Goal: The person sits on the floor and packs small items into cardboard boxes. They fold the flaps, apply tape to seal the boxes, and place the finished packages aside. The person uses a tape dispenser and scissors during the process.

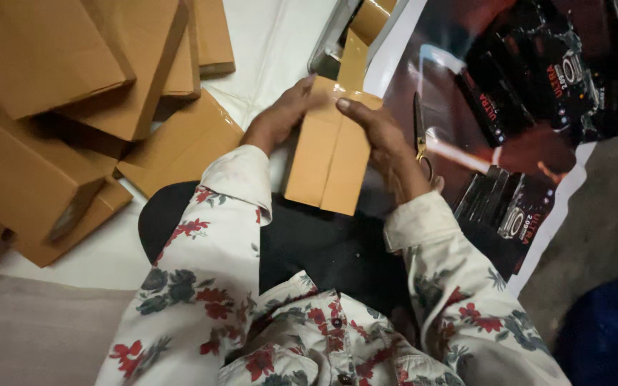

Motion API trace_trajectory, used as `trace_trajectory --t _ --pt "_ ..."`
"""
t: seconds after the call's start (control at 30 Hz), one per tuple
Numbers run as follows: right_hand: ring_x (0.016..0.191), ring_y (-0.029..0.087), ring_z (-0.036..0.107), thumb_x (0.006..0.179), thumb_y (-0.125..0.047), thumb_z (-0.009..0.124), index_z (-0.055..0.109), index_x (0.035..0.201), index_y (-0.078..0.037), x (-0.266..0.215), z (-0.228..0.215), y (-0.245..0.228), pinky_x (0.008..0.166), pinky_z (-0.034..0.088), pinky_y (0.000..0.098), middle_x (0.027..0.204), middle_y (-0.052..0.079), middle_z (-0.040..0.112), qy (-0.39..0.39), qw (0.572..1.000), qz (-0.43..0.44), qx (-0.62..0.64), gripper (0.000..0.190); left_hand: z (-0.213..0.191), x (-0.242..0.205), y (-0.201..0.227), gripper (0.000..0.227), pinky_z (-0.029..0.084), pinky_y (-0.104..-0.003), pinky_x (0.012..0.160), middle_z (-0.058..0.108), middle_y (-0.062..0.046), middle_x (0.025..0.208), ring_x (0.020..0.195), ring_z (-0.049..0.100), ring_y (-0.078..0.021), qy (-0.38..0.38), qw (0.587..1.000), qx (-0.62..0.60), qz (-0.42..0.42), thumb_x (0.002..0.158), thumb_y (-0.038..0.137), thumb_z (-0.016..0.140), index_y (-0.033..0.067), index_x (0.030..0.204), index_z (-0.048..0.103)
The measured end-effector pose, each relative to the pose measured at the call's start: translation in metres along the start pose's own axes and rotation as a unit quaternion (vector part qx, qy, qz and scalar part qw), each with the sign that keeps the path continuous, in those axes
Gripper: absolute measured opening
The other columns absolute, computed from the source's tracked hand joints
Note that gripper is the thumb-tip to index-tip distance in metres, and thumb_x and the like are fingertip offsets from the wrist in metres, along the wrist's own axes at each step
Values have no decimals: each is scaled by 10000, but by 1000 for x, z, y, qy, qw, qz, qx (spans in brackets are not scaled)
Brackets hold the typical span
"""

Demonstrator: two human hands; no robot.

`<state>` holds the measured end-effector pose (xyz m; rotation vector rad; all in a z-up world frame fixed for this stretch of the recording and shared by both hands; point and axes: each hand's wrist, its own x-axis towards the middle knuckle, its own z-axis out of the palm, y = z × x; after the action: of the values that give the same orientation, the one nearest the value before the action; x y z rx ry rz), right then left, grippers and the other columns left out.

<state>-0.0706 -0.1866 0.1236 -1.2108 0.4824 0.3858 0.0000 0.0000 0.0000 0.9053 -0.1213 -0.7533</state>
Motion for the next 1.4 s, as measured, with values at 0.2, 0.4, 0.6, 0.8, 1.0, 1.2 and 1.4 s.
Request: trace_trajectory --t 0.2,0.4,0.6,0.8,1.0,1.2,1.4 --pt "913 212 753 861 -210 770 697 1196 31 -3 -16 -15 817 614 323 1062 128 766 19 996 56 -68 419 -22 39 12 954 553 -435 898 483 -220 1357 1234 527 -373 202 859 445 153 717 133 822 95 1528 321" --pt "858 185 746 835 -220 769 715 1167 4 -24 -32 -44 756 596 315 1003 99 769 -6 989 49 -137 405 30 26 -8 335 525 -492 992 622 -188 1194 1120 632 -401 205 797 543 168 1045 163 686 95 1313 496" --pt "832 212 743 817 -192 795 730 1123 43 -32 -34 -52 743 604 335 988 122 771 34 980 34 -191 391 50 42 -16 896 508 -528 837 537 -263 1294 1034 605 -487 216 776 574 146 869 222 765 134 1585 234" --pt "836 187 752 808 -193 783 732 1122 32 -31 -31 -46 744 608 312 966 90 782 42 988 37 -142 389 52 80 -27 973 541 -507 820 534 -267 1292 1012 627 -482 209 791 551 167 851 182 766 95 1590 139" --pt "802 189 735 806 -197 794 745 1111 61 -51 -29 -47 715 587 320 967 116 777 55 974 1 -222 402 42 130 -22 873 561 -498 862 577 -229 1301 1049 657 -436 228 753 595 168 963 128 708 75 1654 177" --pt "821 201 763 763 -159 820 714 1127 64 -63 -24 -38 745 628 331 999 127 778 63 990 -51 -116 440 22 130 27 638 545 -453 925 677 -201 1126 1056 661 -368 189 663 711 138 880 296 805 82 1406 514" --pt "838 229 768 742 -152 872 666 1161 76 -33 -40 -8 744 644 322 1010 142 773 116 973 -101 -173 520 61 39 48 830 544 -400 833 737 -171 1185 994 708 -260 219 953 157 -140 873 679 532 82 1450 513"
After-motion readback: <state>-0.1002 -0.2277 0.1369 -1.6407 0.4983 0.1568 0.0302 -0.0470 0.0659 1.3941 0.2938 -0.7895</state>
